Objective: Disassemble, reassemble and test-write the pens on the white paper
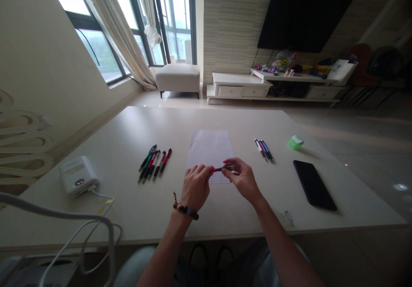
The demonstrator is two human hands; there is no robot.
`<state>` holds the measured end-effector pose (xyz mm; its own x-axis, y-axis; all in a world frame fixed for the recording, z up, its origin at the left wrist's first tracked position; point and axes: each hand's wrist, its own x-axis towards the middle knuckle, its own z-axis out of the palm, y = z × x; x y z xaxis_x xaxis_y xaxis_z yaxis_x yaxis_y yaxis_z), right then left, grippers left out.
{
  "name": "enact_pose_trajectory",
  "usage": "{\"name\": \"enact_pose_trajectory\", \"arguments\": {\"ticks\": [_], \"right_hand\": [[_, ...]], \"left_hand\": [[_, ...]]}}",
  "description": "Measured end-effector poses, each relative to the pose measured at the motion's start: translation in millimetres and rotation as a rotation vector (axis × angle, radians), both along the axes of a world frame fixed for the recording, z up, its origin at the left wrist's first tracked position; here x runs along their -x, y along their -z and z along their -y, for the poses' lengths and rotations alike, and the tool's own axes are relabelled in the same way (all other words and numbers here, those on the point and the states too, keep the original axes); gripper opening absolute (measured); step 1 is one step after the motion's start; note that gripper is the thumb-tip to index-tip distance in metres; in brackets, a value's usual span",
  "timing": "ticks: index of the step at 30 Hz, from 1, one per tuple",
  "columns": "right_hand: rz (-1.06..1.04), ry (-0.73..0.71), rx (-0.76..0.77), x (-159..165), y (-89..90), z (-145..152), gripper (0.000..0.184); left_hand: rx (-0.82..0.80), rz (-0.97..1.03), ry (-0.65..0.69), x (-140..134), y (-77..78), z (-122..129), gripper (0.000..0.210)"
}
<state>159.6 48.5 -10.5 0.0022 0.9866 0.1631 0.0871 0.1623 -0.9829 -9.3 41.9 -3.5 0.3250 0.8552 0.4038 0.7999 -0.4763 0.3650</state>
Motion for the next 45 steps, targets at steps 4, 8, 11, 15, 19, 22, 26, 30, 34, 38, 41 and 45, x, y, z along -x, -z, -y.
{"name": "enact_pose_trajectory", "arguments": {"ticks": [4, 8, 11, 15, 19, 22, 26, 30, 34, 38, 41, 45], "right_hand": [[-0.029, -0.015, 0.041, 0.0, 0.5, -0.5, 0.032], [-0.002, 0.002, -0.009, -0.5, 0.1, -0.2, 0.033], [-0.004, -0.010, 0.017, -0.2, 0.2, 0.0, 0.035], [-0.015, -0.025, 0.031, 0.9, 0.4, 0.3, 0.034], [-0.028, -0.013, 0.007, 1.2, -0.1, 0.4, 0.037], [-0.038, -0.022, 0.035, 1.2, 0.1, 0.0, 0.037], [-0.029, -0.004, 0.008, 1.1, -0.1, 0.2, 0.034], [-0.034, 0.013, -0.024, 0.5, -2.1, 1.3, 0.031], [-0.076, -0.001, -0.005, 0.1, -1.7, 0.6, 0.035], [-0.063, 0.039, 0.061, 0.4, 1.8, -1.2, 0.032], [-0.043, 0.061, 0.019, -0.1, 2.2, -1.5, 0.029], [-0.018, 0.075, -0.043, -2.0, -0.4, -0.8, 0.028]], "left_hand": [[0.003, -0.005, 0.007, 0.2, -0.3, 0.3, 0.022], [0.003, 0.001, 0.005, 0.1, 0.0, 0.1, 0.022], [0.000, 0.001, 0.002, -0.1, 0.3, 0.0, 0.021], [0.001, -0.003, 0.005, -0.2, 0.3, -0.2, 0.022], [-0.003, 0.010, 0.008, -0.1, 0.1, -0.2, 0.021], [0.001, 0.007, 0.014, -0.2, -0.2, 0.1, 0.022], [0.005, -0.005, 0.006, -0.6, -0.6, 0.4, 0.022], [0.003, 0.013, 0.000, -0.9, -0.3, 0.4, 0.021], [0.016, 0.027, 0.015, -1.2, 0.1, 0.8, 0.022], [0.024, 0.017, 0.019, -1.5, 0.4, 0.9, 0.022], [0.031, 0.022, 0.021, -1.3, 0.8, 0.8, 0.021], [0.067, 0.058, 0.043, -0.7, 2.2, 0.4, 0.021]]}}
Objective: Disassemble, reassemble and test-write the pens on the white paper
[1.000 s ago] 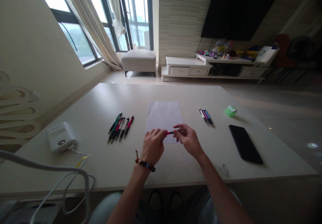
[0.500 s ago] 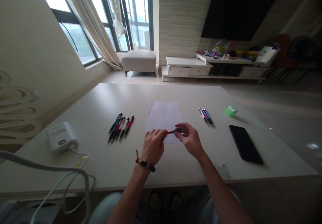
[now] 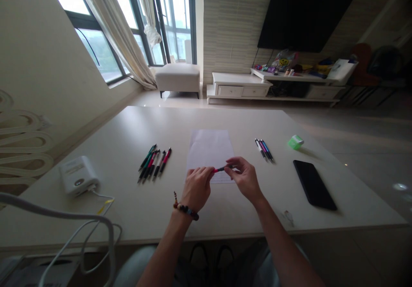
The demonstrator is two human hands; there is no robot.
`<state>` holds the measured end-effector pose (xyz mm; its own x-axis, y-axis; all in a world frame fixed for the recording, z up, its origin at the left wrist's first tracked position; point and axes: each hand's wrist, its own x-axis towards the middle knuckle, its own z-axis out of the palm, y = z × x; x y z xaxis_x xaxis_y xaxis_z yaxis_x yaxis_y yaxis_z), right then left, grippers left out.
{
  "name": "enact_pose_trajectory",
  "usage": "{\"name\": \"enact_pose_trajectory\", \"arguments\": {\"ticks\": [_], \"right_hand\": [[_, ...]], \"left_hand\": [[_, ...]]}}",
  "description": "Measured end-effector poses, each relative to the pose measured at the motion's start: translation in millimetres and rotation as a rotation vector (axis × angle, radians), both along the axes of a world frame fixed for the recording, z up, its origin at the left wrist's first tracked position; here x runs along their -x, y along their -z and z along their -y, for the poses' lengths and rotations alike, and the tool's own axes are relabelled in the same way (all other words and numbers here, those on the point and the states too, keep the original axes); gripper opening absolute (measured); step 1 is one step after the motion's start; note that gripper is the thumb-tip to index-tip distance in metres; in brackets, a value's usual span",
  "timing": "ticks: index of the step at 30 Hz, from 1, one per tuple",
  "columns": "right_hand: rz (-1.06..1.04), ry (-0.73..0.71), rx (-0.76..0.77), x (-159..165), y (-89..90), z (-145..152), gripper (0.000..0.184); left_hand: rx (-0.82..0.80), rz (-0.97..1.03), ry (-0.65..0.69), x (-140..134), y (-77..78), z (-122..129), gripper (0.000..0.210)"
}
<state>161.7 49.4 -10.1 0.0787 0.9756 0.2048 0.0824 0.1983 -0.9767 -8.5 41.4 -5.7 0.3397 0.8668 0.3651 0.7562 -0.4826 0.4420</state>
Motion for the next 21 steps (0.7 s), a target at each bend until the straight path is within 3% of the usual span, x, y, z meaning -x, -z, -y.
{"name": "enact_pose_trajectory", "arguments": {"ticks": [4, 9, 16, 21], "right_hand": [[-0.053, -0.058, 0.005, -0.3, 0.3, -0.4, 0.038], [-0.019, -0.054, 0.102, 2.4, 4.2, -0.9, 0.032], [-0.006, -0.073, 0.003, 1.2, 1.4, 0.8, 0.035], [0.017, -0.120, 0.107, 2.1, 3.3, 1.3, 0.037]], "left_hand": [[0.056, 0.027, 0.035, -0.1, 1.9, -0.7, 0.022], [0.022, -0.019, 0.023, -0.7, 3.4, -1.3, 0.023], [0.056, -0.028, 0.045, 0.3, 4.5, -1.4, 0.024], [0.053, -0.051, 0.041, 0.2, 3.6, -0.8, 0.025]]}}
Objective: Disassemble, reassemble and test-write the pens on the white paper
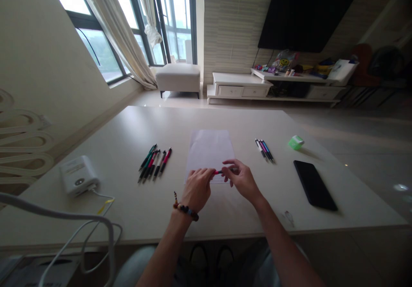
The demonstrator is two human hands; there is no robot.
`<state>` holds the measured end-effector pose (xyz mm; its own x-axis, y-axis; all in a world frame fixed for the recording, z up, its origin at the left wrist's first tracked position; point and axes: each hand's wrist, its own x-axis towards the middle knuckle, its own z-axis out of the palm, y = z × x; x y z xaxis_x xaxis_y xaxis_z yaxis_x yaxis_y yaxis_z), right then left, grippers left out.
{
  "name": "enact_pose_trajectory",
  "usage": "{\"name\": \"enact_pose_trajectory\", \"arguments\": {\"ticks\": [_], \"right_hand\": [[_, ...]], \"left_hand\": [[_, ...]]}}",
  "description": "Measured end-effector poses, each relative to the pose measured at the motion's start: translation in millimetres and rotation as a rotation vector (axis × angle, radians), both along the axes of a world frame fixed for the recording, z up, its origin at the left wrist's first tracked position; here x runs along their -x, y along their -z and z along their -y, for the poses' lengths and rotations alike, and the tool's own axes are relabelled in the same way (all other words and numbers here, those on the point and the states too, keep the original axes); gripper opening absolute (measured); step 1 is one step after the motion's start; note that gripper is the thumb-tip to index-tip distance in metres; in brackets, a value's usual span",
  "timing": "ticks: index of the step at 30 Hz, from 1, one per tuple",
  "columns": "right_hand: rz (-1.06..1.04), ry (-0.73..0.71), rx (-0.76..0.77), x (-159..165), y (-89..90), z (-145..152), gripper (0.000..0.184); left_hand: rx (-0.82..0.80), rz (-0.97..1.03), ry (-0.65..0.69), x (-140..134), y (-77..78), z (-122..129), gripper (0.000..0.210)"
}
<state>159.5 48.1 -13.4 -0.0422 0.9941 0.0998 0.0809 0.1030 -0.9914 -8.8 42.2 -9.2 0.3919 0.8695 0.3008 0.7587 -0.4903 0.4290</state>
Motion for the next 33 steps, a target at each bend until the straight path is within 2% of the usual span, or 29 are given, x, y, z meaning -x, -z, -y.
{"name": "enact_pose_trajectory", "arguments": {"ticks": [5, 10, 13, 16, 19, 21, 25, 28, 33], "right_hand": [[0.026, 0.030, -0.077, -1.4, -0.2, -0.9, 0.031], [-0.020, 0.052, -0.076, -9.5, -3.1, -1.5, 0.034], [-0.073, 0.092, -0.083, -10.0, -5.6, -0.8, 0.035], [-0.144, 0.190, -0.149, -6.4, -8.9, -0.8, 0.034], [-0.172, 0.266, -0.195, -1.1, -11.9, -1.5, 0.036], [-0.148, 0.263, -0.201, 2.6, -13.9, -1.3, 0.038], [-0.102, 0.235, -0.224, 7.4, -20.4, 1.0, 0.042], [-0.112, 0.287, -0.275, 5.3, -27.9, 2.3, 0.050], [-0.112, 0.364, -0.326, -2.2, -37.6, 2.0, 0.051]], "left_hand": [[0.012, -0.012, -0.012, 1.3, 0.2, 0.1, 0.026], [0.046, 0.113, -0.016, 4.9, 0.3, -2.1, 0.024], [0.167, 0.309, 0.001, 2.2, 1.6, -2.0, 0.022], [0.392, 0.619, 0.070, -8.9, 5.5, 0.8, 0.024], [0.611, 0.950, 0.141, -25.2, 11.3, 5.1, 0.034], [0.682, 1.058, 0.156, -34.5, 15.1, 7.6, 0.042], [0.710, 1.080, 0.154, -42.0, 18.9, 11.4, 0.045], [0.697, 1.053, 0.142, -40.9, 16.6, 13.6, 0.042], [0.680, 1.026, 0.099, -41.0, 10.0, 15.5, 0.038]]}}
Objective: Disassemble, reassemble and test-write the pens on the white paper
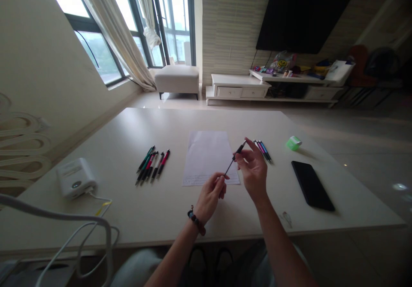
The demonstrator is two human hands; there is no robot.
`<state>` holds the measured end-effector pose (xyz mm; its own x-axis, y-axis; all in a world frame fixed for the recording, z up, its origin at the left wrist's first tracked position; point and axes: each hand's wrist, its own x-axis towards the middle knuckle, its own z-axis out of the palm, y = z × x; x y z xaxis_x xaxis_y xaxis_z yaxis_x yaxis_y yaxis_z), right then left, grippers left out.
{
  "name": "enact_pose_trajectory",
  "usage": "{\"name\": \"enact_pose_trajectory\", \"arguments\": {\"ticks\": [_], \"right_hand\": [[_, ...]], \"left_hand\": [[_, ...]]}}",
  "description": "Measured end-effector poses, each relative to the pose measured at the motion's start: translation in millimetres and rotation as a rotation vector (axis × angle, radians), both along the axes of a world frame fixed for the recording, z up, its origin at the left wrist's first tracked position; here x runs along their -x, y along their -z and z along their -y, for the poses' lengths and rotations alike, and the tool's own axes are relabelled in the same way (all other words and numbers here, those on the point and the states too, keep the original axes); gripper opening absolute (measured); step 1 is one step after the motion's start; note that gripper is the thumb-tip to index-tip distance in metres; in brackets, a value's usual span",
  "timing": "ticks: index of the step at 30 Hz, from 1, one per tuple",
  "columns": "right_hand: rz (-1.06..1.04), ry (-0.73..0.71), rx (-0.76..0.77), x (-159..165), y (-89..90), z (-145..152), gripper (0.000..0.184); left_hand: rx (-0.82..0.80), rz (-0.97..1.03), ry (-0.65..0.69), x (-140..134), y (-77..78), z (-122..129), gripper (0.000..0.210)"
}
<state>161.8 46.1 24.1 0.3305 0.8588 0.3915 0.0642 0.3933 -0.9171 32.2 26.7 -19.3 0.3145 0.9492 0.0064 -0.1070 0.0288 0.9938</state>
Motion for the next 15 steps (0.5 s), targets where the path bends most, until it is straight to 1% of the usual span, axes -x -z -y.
{"name": "enact_pose_trajectory", "arguments": {"ticks": [5, 7, 10, 12, 15], "right_hand": [[0.000, -0.017, 0.005, 1.5, -3.4, 0.8, 0.051], [-0.038, 0.026, -0.018, 1.0, -3.7, 0.3, 0.053], [-0.124, 0.131, -0.037, -6.4, -0.7, -3.0, 0.055], [-0.171, 0.168, -0.005, -15.2, 4.3, -6.5, 0.054], [-0.190, 0.185, 0.096, -29.3, 14.7, -11.3, 0.053]], "left_hand": [[-0.010, -0.032, -0.009, -4.5, 0.1, 2.2, 0.038], [-0.018, -0.056, -0.048, -5.8, 1.4, 3.6, 0.037], [-0.021, -0.071, -0.117, -6.0, 4.6, 3.7, 0.035], [-0.012, -0.055, -0.148, -5.6, 7.5, 0.7, 0.035], [-0.004, -0.025, -0.181, -5.7, 11.3, -10.0, 0.036]]}}
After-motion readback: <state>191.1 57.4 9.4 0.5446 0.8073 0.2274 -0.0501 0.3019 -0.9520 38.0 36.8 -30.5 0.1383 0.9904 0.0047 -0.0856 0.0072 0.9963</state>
